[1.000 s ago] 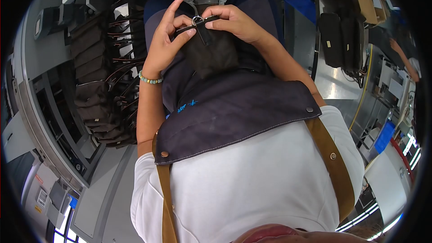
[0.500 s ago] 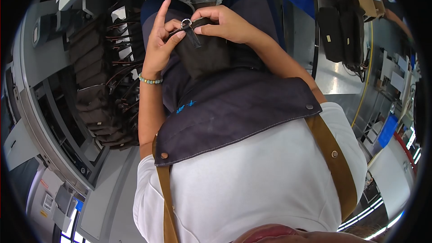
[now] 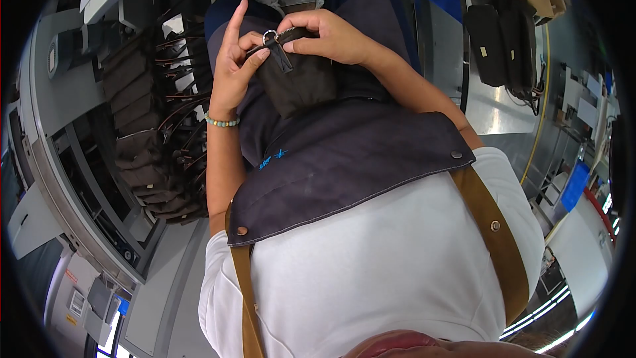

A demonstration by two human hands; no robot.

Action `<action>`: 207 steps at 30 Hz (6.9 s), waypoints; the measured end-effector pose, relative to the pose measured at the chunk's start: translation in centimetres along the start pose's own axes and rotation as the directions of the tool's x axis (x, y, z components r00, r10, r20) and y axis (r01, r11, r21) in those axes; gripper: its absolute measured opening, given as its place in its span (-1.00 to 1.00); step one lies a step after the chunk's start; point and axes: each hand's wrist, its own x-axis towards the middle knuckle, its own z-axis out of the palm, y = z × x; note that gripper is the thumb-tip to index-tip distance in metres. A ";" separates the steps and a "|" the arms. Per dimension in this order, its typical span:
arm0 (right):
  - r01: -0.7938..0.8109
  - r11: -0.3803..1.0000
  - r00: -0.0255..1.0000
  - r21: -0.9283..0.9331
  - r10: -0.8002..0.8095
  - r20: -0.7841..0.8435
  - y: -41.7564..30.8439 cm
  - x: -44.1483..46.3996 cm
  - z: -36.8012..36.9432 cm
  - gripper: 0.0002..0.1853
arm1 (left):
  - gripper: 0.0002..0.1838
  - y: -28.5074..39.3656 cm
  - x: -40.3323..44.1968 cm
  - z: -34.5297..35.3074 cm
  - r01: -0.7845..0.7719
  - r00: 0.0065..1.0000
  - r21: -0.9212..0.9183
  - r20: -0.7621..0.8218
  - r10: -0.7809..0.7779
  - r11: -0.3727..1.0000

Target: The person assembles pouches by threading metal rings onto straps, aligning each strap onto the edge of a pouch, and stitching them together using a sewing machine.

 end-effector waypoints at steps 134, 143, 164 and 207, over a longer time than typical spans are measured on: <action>0.353 0.759 0.523 -0.547 -0.644 -0.557 -20.4 -12.2 -14.6 -0.35 | -0.66 -0.4 5.8 11.8 -0.055 0.995 0.686 0.101 -0.019 0.726; -0.124 0.488 0.487 -0.864 -0.729 -0.482 -29.5 -5.9 -17.9 -0.35 | -0.61 -0.9 5.1 11.4 -0.046 0.999 0.645 0.041 0.026 0.763; 0.055 0.998 0.992 -0.012 -0.053 0.113 -3.5 -4.4 -1.9 -0.57 | -0.73 4.1 2.9 6.8 -0.148 0.987 0.258 -0.022 0.159 0.955; 0.280 0.465 0.959 -0.840 -0.096 0.267 5.4 2.8 0.8 -0.75 | -0.18 1.2 -7.3 -3.5 -0.363 0.506 0.050 -0.828 0.242 0.930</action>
